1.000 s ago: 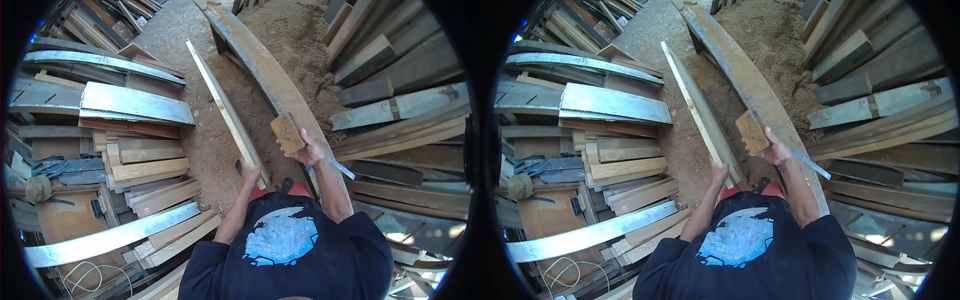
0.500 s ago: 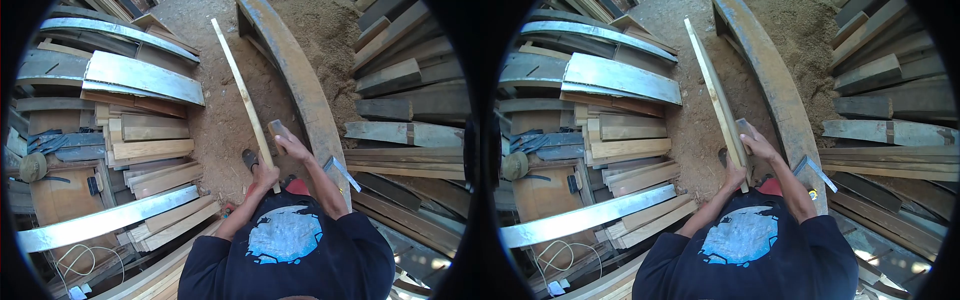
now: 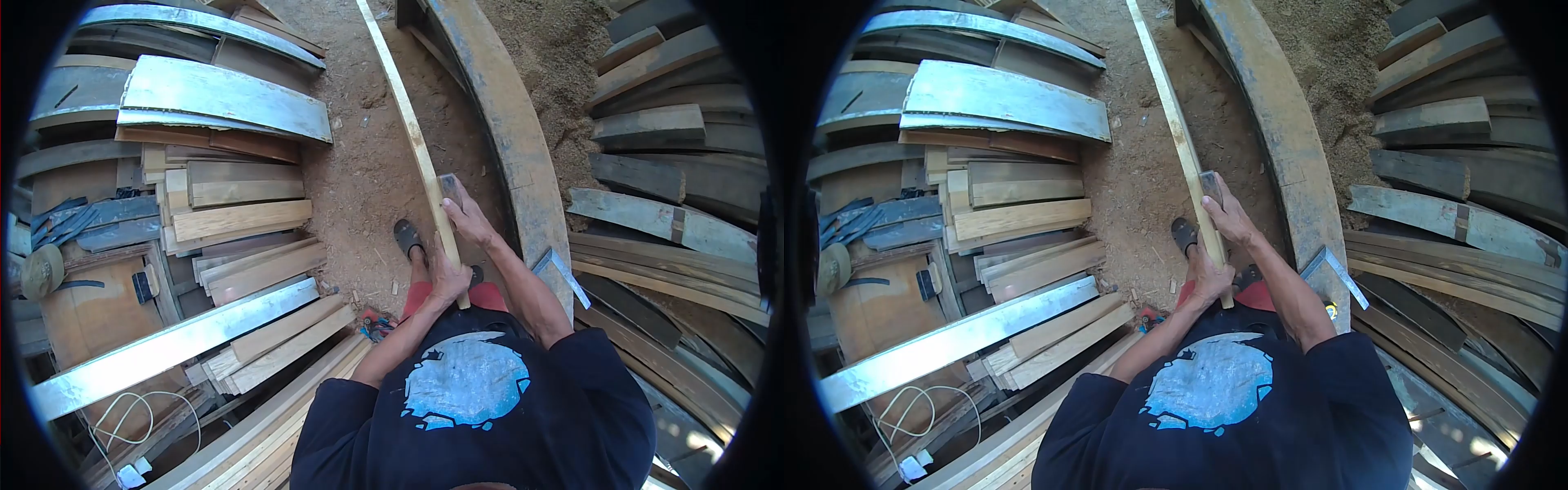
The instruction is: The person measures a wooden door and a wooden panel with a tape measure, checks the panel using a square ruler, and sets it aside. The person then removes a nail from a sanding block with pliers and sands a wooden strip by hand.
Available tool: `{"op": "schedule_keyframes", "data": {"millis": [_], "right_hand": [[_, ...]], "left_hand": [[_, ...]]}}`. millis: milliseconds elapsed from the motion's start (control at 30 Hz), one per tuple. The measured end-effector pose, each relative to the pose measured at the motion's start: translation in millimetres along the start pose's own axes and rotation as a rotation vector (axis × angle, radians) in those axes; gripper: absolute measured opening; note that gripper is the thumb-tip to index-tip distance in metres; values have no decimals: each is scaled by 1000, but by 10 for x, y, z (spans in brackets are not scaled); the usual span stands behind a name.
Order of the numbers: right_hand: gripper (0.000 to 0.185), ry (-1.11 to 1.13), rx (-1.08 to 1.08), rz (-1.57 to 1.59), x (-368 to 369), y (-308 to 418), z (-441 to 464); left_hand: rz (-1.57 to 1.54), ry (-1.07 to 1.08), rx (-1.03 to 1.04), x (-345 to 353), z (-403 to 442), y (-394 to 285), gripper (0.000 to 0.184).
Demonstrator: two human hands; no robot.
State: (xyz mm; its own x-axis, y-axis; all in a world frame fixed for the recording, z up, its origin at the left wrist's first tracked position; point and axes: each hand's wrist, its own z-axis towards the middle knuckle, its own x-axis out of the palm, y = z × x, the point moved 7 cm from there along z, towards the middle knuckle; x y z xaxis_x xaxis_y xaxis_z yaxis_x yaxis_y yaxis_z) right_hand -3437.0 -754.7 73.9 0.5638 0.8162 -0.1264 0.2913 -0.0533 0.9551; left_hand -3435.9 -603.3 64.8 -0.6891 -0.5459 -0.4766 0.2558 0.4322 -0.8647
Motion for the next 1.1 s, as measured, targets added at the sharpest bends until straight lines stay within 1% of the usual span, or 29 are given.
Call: {"op": "schedule_keyframes", "data": {"millis": [33,167,200,267,300,400,500,533,600,633,667,700,733,767,867,933,1033,1100], "right_hand": [[80,4,11,-6,3,-7,-4],[79,38,23,25,12,108,-39],[79,42,-18,4,13,100,-60],[80,51,-100,-39,20,28,-181],[79,39,-87,-57,24,-21,-281],[79,-17,-24,-88,57,-63,-530],[81,-36,-9,-66,-20,139,-212],[80,-68,-50,-102,-37,84,-63],[78,-47,-38,-98,-15,78,56],[77,-36,-30,-98,-16,71,81],[73,-12,3,-77,2,55,82],[72,10,-13,-41,2,70,61],[70,31,-31,-4,-7,93,48],[69,55,-53,27,-39,126,41],[67,-21,82,178,-274,-236,-193],[71,-38,216,370,-411,-406,-474],[64,-92,233,470,-603,-659,-838],[59,-77,285,611,-683,-826,-1062]], "left_hand": [[-117,26,19,-2,20,-55,93],[-109,22,24,-19,6,-61,91],[-105,20,19,-26,11,-72,90],[-143,89,-45,-66,13,-170,88],[-164,123,-75,-79,48,-230,87],[-142,92,-4,-57,43,-232,86],[-252,18,56,27,49,-139,84],[-183,35,12,21,-1,-103,83],[-54,58,-53,-92,4,-196,82],[-78,75,-35,-75,22,-150,81],[-97,93,-19,-80,42,-97,81],[-111,111,-5,-79,34,-50,81],[-146,152,-124,-35,-1,68,80],[-131,157,-92,-32,6,82,80],[-82,132,-11,-58,15,242,79],[-47,108,52,-92,25,240,78],[-31,200,70,-151,76,218,89],[-26,200,105,-209,71,148,89]]}}
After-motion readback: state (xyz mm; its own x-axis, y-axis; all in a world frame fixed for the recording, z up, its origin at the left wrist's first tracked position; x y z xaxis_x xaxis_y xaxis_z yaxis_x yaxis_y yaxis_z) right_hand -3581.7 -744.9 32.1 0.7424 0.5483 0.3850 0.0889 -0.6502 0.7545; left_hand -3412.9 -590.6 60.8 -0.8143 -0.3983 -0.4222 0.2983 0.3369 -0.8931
